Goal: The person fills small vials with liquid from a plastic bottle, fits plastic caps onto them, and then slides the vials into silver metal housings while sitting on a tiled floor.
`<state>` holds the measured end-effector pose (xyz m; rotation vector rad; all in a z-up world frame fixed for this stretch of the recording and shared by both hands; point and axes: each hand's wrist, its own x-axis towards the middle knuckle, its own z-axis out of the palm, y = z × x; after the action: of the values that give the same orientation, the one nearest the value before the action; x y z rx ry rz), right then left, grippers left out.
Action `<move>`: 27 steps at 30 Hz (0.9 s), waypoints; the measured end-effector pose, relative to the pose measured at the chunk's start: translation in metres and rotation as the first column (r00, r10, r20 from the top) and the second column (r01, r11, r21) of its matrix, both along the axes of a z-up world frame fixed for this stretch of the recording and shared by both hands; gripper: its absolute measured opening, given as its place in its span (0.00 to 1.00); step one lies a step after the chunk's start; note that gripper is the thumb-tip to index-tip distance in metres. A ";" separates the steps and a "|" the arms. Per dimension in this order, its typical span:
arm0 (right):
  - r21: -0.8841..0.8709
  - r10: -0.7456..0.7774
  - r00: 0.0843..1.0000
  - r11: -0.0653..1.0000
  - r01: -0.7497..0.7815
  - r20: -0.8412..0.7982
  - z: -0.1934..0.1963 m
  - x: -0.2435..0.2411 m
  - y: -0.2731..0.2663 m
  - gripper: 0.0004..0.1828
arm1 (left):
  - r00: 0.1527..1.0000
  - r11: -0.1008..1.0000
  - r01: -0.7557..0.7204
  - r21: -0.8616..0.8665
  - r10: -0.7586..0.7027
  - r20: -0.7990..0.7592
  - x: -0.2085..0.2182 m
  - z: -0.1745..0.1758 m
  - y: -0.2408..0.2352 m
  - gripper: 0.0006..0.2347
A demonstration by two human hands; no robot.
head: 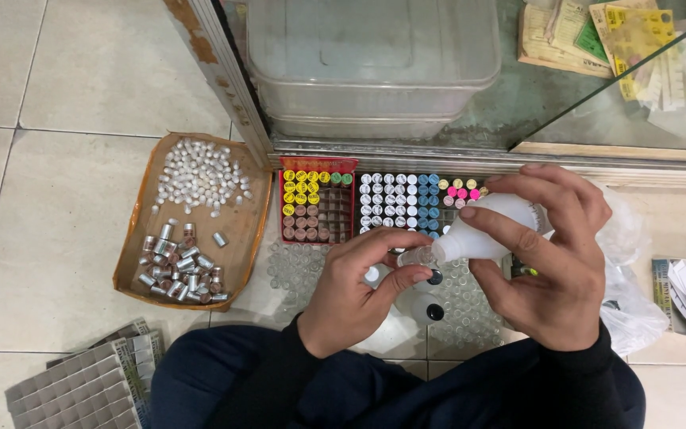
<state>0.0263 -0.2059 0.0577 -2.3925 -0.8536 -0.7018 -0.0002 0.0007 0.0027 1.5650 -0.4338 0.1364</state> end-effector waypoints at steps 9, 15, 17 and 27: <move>-0.001 0.001 1.000 1.000 -0.001 0.000 0.000 -0.001 -0.001 0.17 | 1.000 1.000 0.004 0.003 -0.004 0.005 0.000 0.000 0.000 0.11; 0.030 0.041 0.999 0.999 -0.040 -0.007 0.000 0.000 0.002 0.17 | 1.000 1.000 0.008 -0.001 -0.008 -0.001 -0.001 0.001 0.001 0.11; 0.078 0.054 0.997 0.996 -0.049 -0.058 0.000 -0.001 0.005 0.17 | 1.000 1.000 -0.004 -0.010 0.004 -0.004 -0.001 0.001 0.002 0.11; 0.415 0.146 0.890 0.908 0.053 -0.433 0.000 -0.012 0.018 0.31 | 0.999 0.999 -0.043 -0.004 0.043 -0.014 -0.008 0.012 0.009 0.10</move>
<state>0.0141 -0.1882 0.0579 -2.0106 -0.4962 -0.2411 -0.0082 0.0095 0.0151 1.5706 -0.3893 0.1596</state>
